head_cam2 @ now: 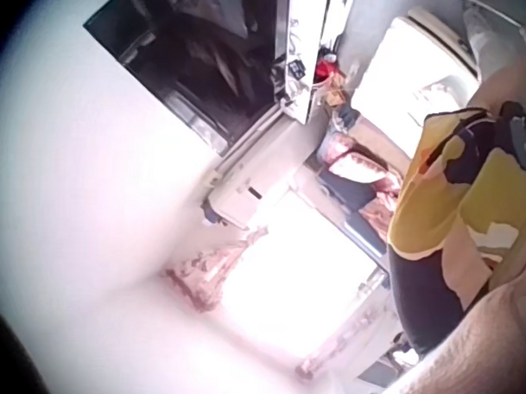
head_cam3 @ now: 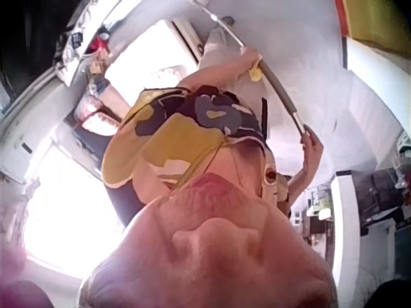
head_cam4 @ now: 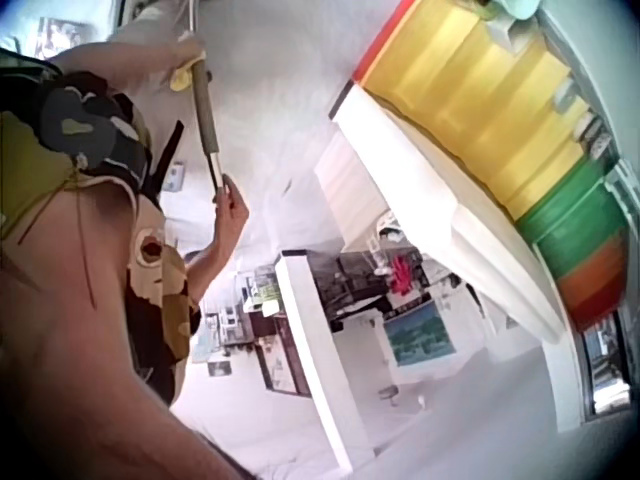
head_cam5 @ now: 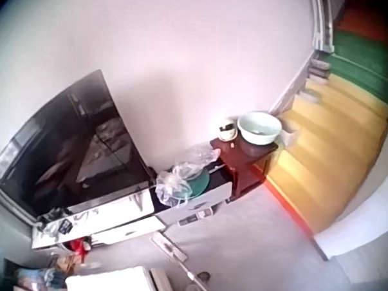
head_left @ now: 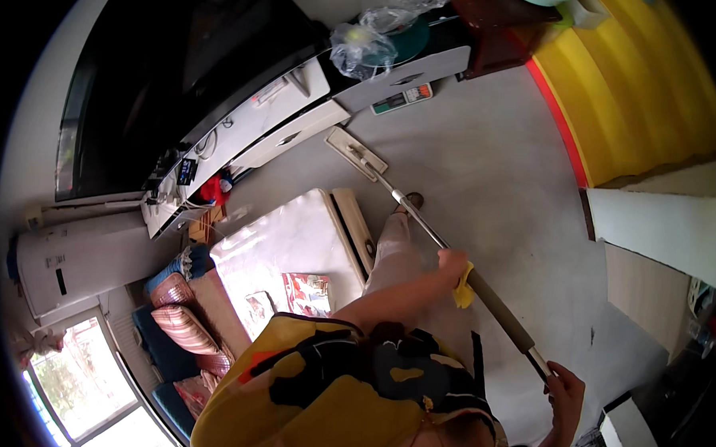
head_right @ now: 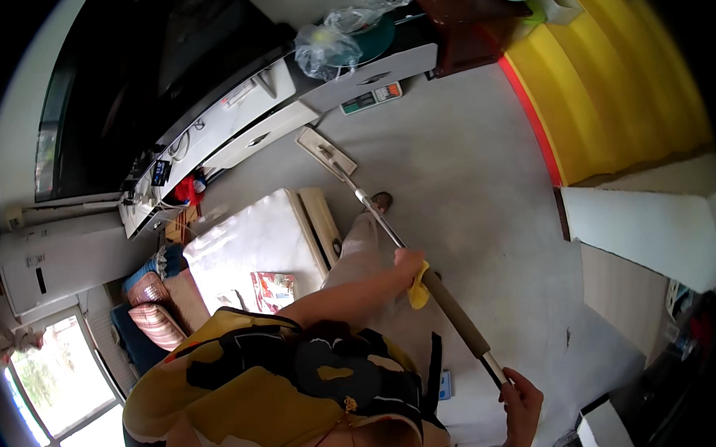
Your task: The person mops the floor using a flat mop, pushing and pulling it across the floor surface around furniture including a bed, under a table, and near a fan.
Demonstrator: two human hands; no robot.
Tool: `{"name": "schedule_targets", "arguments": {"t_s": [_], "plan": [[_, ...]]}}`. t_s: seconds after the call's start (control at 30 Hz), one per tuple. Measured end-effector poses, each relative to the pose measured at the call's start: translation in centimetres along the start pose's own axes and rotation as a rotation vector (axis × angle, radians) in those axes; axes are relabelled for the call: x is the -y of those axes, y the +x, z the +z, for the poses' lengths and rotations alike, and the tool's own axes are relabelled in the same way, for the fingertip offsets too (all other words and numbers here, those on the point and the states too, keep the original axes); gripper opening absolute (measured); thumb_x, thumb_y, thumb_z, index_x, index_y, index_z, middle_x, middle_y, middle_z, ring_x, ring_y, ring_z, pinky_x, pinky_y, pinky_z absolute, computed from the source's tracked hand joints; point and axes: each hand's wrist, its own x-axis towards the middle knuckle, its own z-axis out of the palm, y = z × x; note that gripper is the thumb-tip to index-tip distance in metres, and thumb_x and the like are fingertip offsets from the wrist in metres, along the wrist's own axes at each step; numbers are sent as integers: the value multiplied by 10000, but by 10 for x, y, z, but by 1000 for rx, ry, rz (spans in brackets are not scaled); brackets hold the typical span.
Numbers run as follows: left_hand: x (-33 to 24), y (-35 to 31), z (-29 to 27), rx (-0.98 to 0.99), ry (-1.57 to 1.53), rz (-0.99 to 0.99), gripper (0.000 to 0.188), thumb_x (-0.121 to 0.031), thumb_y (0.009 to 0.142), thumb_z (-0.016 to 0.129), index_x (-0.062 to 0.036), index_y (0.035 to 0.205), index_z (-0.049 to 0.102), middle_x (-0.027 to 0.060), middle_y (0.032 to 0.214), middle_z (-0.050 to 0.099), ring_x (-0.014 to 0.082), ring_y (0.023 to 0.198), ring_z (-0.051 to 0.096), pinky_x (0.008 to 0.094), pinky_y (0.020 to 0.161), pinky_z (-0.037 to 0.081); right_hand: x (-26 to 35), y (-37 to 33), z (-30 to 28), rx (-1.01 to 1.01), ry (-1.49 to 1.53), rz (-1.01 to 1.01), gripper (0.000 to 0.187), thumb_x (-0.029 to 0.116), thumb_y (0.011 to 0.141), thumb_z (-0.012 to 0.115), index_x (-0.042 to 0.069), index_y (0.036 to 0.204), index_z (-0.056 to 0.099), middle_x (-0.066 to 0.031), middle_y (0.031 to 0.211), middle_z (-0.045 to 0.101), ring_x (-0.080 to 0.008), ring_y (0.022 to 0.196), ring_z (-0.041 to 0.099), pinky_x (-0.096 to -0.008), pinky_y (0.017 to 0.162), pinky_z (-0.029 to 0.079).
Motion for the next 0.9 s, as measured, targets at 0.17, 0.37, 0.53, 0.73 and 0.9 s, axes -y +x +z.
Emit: {"name": "schedule_targets", "arguments": {"t_s": [0.17, 0.37, 0.53, 0.73, 0.9], "plan": [[30, -14, 25, 90, -19, 56, 379, -167, 798, 556, 68, 1049, 396, 156, 1014, 501, 226, 847, 551, 386, 613, 466, -21, -34, -21, -110, -84, -84, 337, 108, 723, 560, -31, 1026, 603, -4, 576, 518, -44, 496, 400, -194, 443, 288], [26, -37, 43, 292, 5, 46, 361, -133, 781, 548, 41, 1036, 361, 170, 945, 490, 248, 799, 530, 389, 610, 440, -20, -75, -20, -263, -25, -52, 343, 143, 719, 585, -37, 1010, 607, -12, 584, 517, -56, 505, 411, -201, 459, 295], [23, -46, 53, 460, 64, 52, 408, -149, 793, 529, 53, 1093, 339, 202, 972, 488, 268, 817, 541, 403, 643, 455, -19, -111, -19, -310, -74, -105, 257, 144, 817, 583, 39, 1048, 619, -27, 646, 532, -97, 524, 464, -238, 457, 363], [-9, -81, 26, 421, 191, -67, 415, -141, 811, 495, 112, 1118, 377, 197, 994, 496, 267, 837, 548, 400, 672, 462, -6, -141, 19, -386, 47, 12, 277, 170, 826, 565, 46, 1068, 616, 9, 620, 480, -54, 525, 385, -206, 454, 289], [-20, -70, 16, 527, 445, -50, 431, -161, 772, 549, 77, 1099, 397, 204, 1005, 501, 282, 846, 557, 398, 666, 470, 7, -167, 54, -473, 116, 75, 287, 198, 826, 577, 35, 1059, 617, 13, 639, 505, -63, 574, 420, -197, 492, 310]]}}
